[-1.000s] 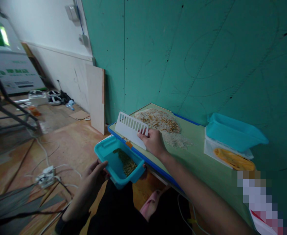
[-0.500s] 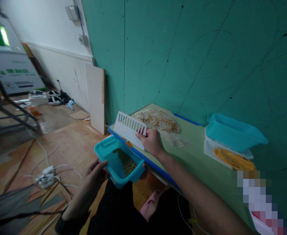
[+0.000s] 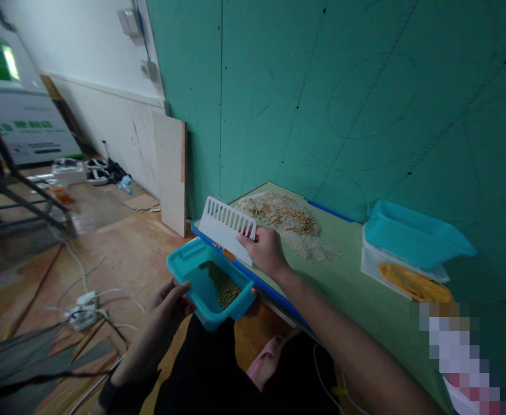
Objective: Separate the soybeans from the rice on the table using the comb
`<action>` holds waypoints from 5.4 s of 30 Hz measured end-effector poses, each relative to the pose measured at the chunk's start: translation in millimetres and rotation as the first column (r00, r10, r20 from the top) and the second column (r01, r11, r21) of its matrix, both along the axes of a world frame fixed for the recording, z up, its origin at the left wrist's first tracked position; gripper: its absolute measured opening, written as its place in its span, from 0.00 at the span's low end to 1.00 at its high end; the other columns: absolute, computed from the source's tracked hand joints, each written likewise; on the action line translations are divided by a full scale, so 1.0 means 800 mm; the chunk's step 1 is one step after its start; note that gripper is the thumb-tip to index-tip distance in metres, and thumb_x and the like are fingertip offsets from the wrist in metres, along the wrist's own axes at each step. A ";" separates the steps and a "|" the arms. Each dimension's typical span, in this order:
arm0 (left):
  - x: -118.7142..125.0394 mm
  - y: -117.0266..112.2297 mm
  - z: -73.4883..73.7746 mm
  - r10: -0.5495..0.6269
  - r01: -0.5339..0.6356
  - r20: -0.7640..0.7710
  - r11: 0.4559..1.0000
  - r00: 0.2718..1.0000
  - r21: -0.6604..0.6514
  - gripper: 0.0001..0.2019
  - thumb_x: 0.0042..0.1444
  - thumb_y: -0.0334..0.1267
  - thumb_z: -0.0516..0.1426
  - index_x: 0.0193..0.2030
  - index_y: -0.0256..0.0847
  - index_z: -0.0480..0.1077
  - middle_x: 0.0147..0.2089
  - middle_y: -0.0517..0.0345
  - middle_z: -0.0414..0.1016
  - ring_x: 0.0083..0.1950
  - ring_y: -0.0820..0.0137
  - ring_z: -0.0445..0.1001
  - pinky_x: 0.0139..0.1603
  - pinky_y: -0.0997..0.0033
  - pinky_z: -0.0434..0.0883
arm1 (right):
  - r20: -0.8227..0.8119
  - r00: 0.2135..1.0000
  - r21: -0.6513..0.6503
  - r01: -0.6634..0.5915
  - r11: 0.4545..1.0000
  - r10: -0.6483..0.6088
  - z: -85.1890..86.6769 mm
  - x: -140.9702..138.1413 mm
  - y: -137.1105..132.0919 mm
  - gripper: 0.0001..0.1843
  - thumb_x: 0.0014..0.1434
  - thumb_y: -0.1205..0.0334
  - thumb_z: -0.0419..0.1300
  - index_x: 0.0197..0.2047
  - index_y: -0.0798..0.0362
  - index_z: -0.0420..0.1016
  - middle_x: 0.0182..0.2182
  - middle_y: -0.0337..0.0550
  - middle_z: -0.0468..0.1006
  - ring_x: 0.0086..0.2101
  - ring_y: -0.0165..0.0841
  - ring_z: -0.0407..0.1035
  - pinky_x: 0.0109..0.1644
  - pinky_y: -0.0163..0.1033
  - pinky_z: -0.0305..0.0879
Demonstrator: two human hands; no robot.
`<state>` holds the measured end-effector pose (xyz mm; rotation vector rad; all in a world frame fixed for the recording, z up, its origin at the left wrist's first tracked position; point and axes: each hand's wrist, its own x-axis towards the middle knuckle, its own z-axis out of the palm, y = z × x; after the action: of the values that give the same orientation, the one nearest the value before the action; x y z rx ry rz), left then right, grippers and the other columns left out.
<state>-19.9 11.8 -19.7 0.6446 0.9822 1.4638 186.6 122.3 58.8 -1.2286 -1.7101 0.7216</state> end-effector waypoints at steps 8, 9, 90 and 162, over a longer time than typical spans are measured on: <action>-0.002 0.003 0.000 0.013 -0.013 -0.019 1.000 1.000 -0.006 0.14 0.50 0.45 0.67 0.26 0.40 0.68 0.19 0.63 0.72 0.21 0.74 0.69 0.24 0.76 0.66 | -0.007 1.000 0.003 -0.021 1.000 0.021 0.003 -0.003 -0.010 0.12 0.55 0.56 0.64 0.36 0.56 0.83 0.31 0.49 0.84 0.33 0.40 0.79 0.35 0.42 0.75; -0.002 0.003 0.000 0.009 -0.009 -0.015 1.000 1.000 -0.002 0.14 0.50 0.45 0.67 0.26 0.40 0.68 0.19 0.63 0.72 0.21 0.74 0.69 0.24 0.76 0.66 | -0.003 1.000 0.001 -0.023 1.000 0.023 0.004 -0.003 -0.012 0.12 0.55 0.56 0.64 0.35 0.57 0.83 0.30 0.49 0.84 0.33 0.40 0.78 0.35 0.42 0.74; 0.058 -0.044 -0.016 -0.093 0.093 -0.044 0.996 0.995 -0.007 0.16 0.50 0.49 0.68 0.32 0.39 0.71 0.24 0.63 0.71 0.25 0.74 0.68 0.27 0.75 0.66 | -0.382 0.922 -0.223 -0.023 0.975 -0.066 -0.012 0.070 0.029 0.18 0.41 0.56 0.72 0.35 0.56 0.80 0.33 0.46 0.83 0.30 0.35 0.76 0.35 0.42 0.74; 0.052 -0.025 0.009 -0.065 0.065 0.041 0.998 0.997 0.001 0.14 0.50 0.45 0.68 0.31 0.38 0.72 0.24 0.62 0.71 0.25 0.74 0.69 0.27 0.75 0.68 | -0.460 0.887 -0.288 -0.120 0.950 -0.028 -0.014 0.052 -0.006 0.18 0.40 0.56 0.74 0.35 0.55 0.81 0.32 0.46 0.83 0.33 0.37 0.76 0.38 0.43 0.71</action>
<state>21.8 -8.1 -12.6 0.6389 0.9219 1.4145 228.4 117.5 48.0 -1.1081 -1.2629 1.2418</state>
